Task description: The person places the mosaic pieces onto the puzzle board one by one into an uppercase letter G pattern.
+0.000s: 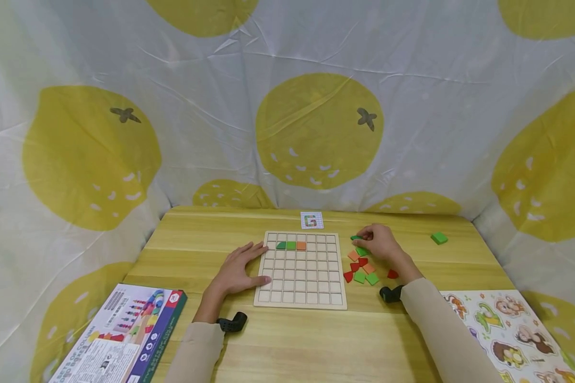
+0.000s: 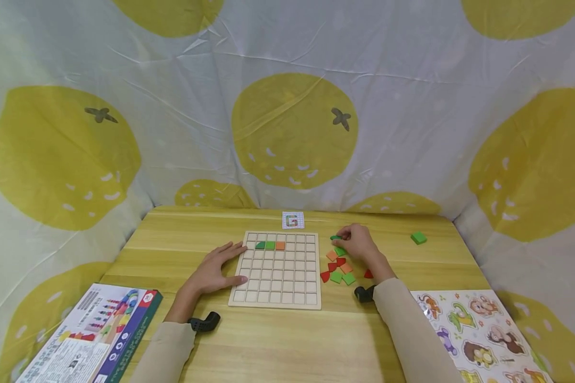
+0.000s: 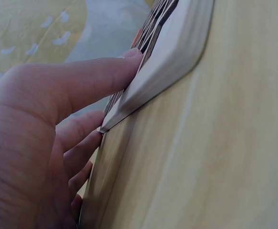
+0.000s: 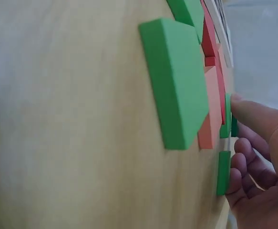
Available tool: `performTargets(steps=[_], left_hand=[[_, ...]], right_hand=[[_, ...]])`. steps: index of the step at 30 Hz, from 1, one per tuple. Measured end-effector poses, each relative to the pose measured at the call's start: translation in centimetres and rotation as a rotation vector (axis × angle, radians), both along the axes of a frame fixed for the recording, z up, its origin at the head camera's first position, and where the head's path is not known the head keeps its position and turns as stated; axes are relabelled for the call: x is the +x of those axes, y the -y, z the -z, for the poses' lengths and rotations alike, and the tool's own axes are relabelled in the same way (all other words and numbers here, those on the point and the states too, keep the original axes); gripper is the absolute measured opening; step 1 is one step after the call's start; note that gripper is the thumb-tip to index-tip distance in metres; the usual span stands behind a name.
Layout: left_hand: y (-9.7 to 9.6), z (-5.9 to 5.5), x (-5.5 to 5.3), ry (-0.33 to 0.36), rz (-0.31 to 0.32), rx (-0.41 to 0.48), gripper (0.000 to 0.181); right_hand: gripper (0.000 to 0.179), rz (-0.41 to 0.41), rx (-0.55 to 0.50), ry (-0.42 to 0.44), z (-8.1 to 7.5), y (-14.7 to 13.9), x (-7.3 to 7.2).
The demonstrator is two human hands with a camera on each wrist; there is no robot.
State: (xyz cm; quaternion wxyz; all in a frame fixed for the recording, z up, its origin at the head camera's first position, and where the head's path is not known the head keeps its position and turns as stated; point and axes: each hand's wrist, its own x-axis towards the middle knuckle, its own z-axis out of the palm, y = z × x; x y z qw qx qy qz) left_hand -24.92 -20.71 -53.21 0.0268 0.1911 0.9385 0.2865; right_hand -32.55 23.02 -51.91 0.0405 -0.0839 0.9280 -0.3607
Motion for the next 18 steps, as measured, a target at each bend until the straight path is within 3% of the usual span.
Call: performTargets(steps=[18], left_hand=[[-0.11,-0.16,0.07,0.012,-0.003,0.004,0.087]], right_hand=[[0.026,-0.118,-0.022,-0.011,0.13,-0.32,0.12]])
